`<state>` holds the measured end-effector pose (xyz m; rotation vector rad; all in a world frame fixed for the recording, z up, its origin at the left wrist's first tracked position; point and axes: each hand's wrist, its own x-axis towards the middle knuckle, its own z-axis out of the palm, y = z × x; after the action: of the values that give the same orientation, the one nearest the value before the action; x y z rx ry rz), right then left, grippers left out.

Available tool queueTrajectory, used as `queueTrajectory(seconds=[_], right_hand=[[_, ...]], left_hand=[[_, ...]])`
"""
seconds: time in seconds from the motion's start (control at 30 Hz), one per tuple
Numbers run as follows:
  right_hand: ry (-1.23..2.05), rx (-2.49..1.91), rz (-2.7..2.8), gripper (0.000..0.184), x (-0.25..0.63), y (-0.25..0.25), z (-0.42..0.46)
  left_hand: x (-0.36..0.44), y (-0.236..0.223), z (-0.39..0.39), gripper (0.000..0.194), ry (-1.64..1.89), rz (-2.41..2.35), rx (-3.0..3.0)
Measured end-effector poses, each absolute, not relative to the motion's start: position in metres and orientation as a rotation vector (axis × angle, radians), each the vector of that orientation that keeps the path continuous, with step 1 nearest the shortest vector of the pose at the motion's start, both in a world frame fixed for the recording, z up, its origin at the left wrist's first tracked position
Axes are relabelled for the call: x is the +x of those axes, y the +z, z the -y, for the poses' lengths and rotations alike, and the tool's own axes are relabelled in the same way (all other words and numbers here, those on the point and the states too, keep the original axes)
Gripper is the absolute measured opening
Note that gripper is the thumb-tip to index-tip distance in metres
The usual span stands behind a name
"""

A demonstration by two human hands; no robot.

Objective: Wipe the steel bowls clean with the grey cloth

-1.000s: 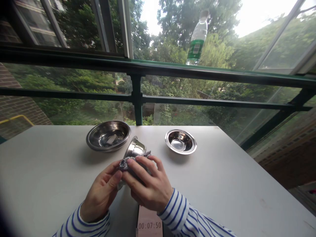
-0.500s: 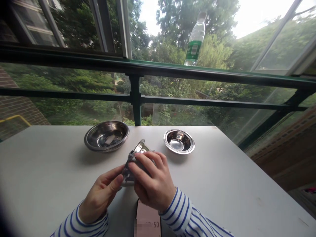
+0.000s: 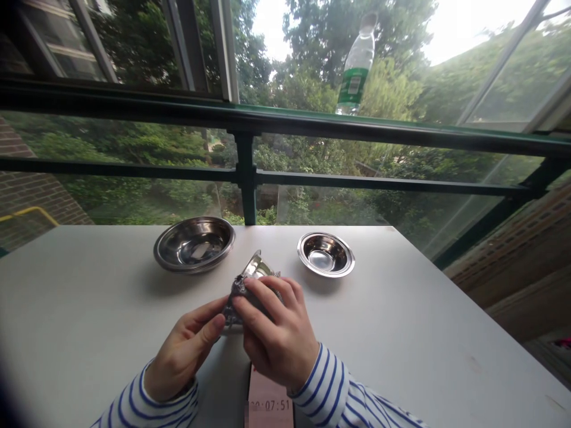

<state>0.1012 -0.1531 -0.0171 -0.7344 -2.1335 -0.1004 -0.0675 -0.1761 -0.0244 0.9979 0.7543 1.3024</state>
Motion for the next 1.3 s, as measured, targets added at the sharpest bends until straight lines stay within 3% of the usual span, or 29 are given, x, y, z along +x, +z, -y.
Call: queueTrajectory(seconds=[0.27, 0.5, 0.7, 1.1, 1.3], right_hand=[[0.149, -0.970, 1.877, 0.036, 0.110, -0.019, 0.138], [-0.145, -0.707, 2.113, 0.037, 0.100, -0.019, 0.154], [-0.045, -0.896, 1.957, 0.044, 0.101, -0.021, 0.148], [-0.318, -0.693, 2.188, 0.034, 0.090, -0.021, 0.160], [-0.342, -0.613, 2.224, 0.033, 0.093, -0.021, 0.157]], left_hand=[[-0.064, -0.021, 0.182, 0.028, 1.232, -0.775, 1.071], [-0.071, -0.027, 0.173, 0.028, 1.291, -0.712, 1.023], [-0.067, -0.027, 0.177, 0.028, 1.266, -0.712, 1.000], [-0.068, -0.020, 0.174, 0.019, 1.392, -0.736, 0.792], [-0.070, -0.026, 0.171, 0.029, 1.396, -0.700, 0.784]])
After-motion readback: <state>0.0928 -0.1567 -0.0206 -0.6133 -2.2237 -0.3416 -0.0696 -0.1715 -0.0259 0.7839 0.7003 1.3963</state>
